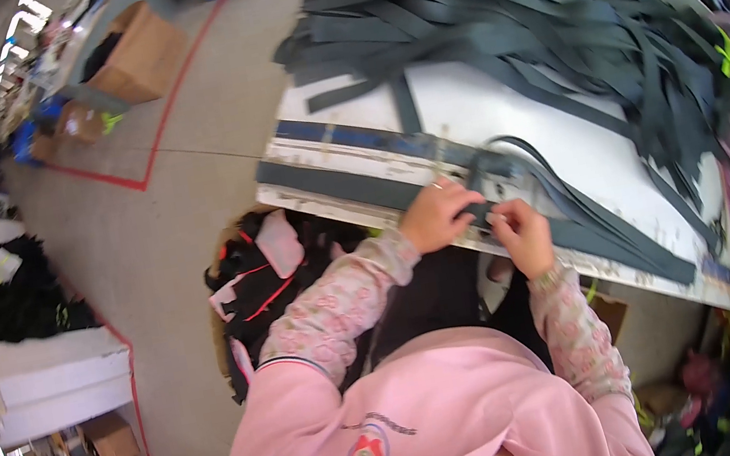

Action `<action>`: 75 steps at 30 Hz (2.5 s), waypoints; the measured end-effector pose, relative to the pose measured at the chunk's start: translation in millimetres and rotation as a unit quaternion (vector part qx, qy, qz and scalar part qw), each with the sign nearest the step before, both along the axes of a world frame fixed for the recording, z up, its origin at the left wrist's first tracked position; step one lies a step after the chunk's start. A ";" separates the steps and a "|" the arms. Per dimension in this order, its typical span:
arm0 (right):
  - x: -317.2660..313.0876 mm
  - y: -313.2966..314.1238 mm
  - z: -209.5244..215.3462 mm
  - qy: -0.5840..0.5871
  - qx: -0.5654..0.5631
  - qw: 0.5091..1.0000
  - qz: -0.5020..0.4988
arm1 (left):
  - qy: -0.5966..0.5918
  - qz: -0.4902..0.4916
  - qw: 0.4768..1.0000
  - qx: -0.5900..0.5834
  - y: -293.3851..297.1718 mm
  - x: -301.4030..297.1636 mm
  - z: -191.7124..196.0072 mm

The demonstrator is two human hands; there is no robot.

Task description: Sorting, measuring, and looping fabric straps on a manufacturing workbench.

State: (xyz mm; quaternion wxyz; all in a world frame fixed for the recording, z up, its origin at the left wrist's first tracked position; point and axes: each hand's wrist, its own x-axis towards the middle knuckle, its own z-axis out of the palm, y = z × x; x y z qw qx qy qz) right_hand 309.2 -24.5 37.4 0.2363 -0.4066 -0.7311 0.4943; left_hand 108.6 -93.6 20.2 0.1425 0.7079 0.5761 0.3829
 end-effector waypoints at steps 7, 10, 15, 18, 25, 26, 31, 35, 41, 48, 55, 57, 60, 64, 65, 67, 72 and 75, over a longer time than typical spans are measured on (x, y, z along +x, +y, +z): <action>8.8 -5.5 -12.6 -0.055 0.089 0.995 -0.005 | -0.003 -0.015 1.000 -0.006 8.4 11.0 -8.4; 6.6 -9.6 -8.7 -0.058 0.109 0.992 -0.006 | -0.003 -0.014 1.000 0.006 4.9 14.9 -11.9; 0.3 -12.3 -6.3 -0.093 0.092 0.991 -0.009 | -0.001 -0.009 1.000 0.010 3.3 15.2 -12.2; -3.4 -12.4 -6.2 -0.100 0.089 0.991 -0.011 | 0.004 -0.008 1.000 0.009 3.7 13.5 -11.9; -7.9 -13.3 -5.1 -0.122 0.101 0.987 -0.011 | -0.002 -0.002 1.000 0.004 1.6 12.8 -10.4; -6.9 -11.4 -4.8 -0.104 0.075 0.992 0.004 | -0.002 -0.004 1.000 0.003 1.6 12.3 -10.1; 53.4 13.1 -2.3 -0.015 -0.077 0.995 -0.063 | 0.004 -0.015 1.000 -0.014 7.7 17.3 -7.4; 136.4 47.5 -1.0 -0.005 -0.103 0.986 -0.134 | 0.005 -0.025 1.000 0.012 7.0 14.4 -5.3; 171.8 38.4 -0.6 -0.078 0.014 0.990 -0.116 | 0.014 -0.008 1.000 -0.019 5.4 13.9 -2.2; 166.1 32.7 6.8 -0.101 0.072 0.985 -0.118 | 0.023 -0.008 0.999 -0.022 5.8 18.2 0.3; 172.2 33.5 14.3 -0.120 0.070 0.982 -0.131 | 0.020 -0.015 1.000 -0.011 11.4 23.5 0.1; 169.4 30.6 21.8 -0.079 0.060 0.982 -0.158 | 0.017 -0.022 0.999 -0.015 16.4 26.8 -1.9; 134.3 15.0 32.1 -0.022 0.033 0.994 -0.101 | 0.038 -0.002 0.999 0.000 5.7 19.9 0.1; 82.4 -4.6 7.8 -0.026 -0.100 0.984 0.144 | 0.042 -0.007 0.999 0.016 2.5 18.0 -3.5; 73.3 0.8 6.1 -0.028 -0.097 0.985 0.139 | 0.041 -0.011 0.999 0.020 6.0 19.8 -4.5; 58.2 15.4 2.6 -0.011 -0.032 0.994 0.101 | 0.022 -0.008 0.999 0.025 7.2 22.4 -6.8; 21.2 26.2 1.6 -0.027 0.159 0.986 -0.037 | 0.077 -0.017 0.997 0.013 2.1 13.5 -7.1; 20.0 6.6 -9.2 0.019 0.078 0.997 -0.019 | 0.050 -0.014 0.999 0.001 9.2 21.2 2.7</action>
